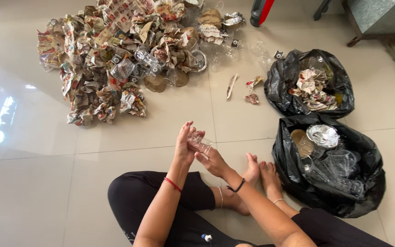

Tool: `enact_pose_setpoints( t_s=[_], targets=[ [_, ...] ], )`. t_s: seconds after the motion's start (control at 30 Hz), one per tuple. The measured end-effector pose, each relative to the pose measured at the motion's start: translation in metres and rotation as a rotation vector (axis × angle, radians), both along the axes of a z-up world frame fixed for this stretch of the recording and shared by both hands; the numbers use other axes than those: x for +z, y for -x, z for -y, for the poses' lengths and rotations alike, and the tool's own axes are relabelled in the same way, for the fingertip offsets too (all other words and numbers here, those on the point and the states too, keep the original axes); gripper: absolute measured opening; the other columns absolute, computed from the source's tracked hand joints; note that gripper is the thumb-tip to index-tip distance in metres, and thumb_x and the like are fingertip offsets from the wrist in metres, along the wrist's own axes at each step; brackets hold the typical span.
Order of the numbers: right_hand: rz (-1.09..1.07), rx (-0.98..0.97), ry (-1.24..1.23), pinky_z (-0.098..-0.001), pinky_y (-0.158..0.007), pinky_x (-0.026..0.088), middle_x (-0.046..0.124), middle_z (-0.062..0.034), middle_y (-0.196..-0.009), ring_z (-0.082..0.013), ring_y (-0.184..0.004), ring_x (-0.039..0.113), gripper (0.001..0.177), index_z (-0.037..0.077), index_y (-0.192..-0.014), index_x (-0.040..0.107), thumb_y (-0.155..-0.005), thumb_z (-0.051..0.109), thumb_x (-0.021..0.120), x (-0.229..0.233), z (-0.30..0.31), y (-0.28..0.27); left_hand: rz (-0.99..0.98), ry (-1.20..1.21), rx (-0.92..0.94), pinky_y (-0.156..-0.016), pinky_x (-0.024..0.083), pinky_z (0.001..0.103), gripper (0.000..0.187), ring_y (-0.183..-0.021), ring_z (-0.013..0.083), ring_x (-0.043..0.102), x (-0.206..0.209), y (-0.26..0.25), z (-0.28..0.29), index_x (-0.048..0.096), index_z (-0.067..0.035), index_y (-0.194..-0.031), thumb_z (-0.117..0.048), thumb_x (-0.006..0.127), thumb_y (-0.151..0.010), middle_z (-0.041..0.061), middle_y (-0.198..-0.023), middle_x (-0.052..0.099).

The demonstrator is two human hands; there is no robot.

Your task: The person sits on the floor and sorts recyclable materials by hand. They pick up newspaper sheets, flatten them, and place them into a black trash bag. They also pick up clear plastic cups, crush them, and place them into the same bag. Finally, they handle aluminum foil containers, flattening them before adding them to the bag.

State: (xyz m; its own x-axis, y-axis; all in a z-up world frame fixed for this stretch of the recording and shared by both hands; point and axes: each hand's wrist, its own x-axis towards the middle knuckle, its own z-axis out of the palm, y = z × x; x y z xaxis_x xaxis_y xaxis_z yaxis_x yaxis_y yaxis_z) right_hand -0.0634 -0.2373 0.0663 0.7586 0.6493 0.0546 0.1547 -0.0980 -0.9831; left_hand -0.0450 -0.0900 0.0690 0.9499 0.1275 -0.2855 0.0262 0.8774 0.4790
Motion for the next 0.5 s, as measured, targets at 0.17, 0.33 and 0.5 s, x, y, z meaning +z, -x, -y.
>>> enact_pose_setpoints(
  t_s=[0.17, 0.33, 0.5],
  targets=[
    [0.849, -0.044, 0.463, -0.0541, -0.126, 0.012, 0.043, -0.0139, -0.163, -0.0306, -0.154, 0.033, 0.081, 0.006, -0.158, 0.038, -0.101, 0.062, 0.039, 0.011, 0.009, -0.002, -0.219, 0.080, 0.008, -0.086, 0.058, 0.044, 0.060, -0.085, 0.0232, 0.070, 0.014, 0.004, 0.015, 0.057, -0.008, -0.118, -0.057, 0.064, -0.084, 0.004, -0.087, 0.067],
    [0.813, -0.040, 0.518, -0.0570, -0.127, 0.004, 0.041, -0.0110, -0.164, -0.0265, -0.155, 0.031, 0.095, 0.007, -0.160, 0.036, -0.096, 0.076, 0.027, 0.007, 0.006, 0.011, -0.162, 0.099, -0.055, -0.087, 0.058, 0.043, 0.057, -0.083, 0.0222, 0.066, -0.017, 0.010, 0.015, 0.058, -0.008, -0.118, -0.054, 0.073, -0.088, 0.003, -0.087, 0.063],
    [0.544, -0.009, 0.359, -0.0475, -0.129, 0.012, 0.038, -0.0180, -0.165, -0.0312, -0.158, 0.027, 0.097, 0.007, -0.158, 0.039, -0.096, 0.081, 0.031, 0.009, 0.006, 0.005, -0.184, 0.138, -0.049, -0.086, 0.057, 0.041, 0.053, -0.079, 0.0199, 0.063, -0.036, 0.006, 0.016, 0.058, -0.009, -0.116, -0.049, 0.078, -0.088, 0.002, -0.084, 0.060]
  ],
)
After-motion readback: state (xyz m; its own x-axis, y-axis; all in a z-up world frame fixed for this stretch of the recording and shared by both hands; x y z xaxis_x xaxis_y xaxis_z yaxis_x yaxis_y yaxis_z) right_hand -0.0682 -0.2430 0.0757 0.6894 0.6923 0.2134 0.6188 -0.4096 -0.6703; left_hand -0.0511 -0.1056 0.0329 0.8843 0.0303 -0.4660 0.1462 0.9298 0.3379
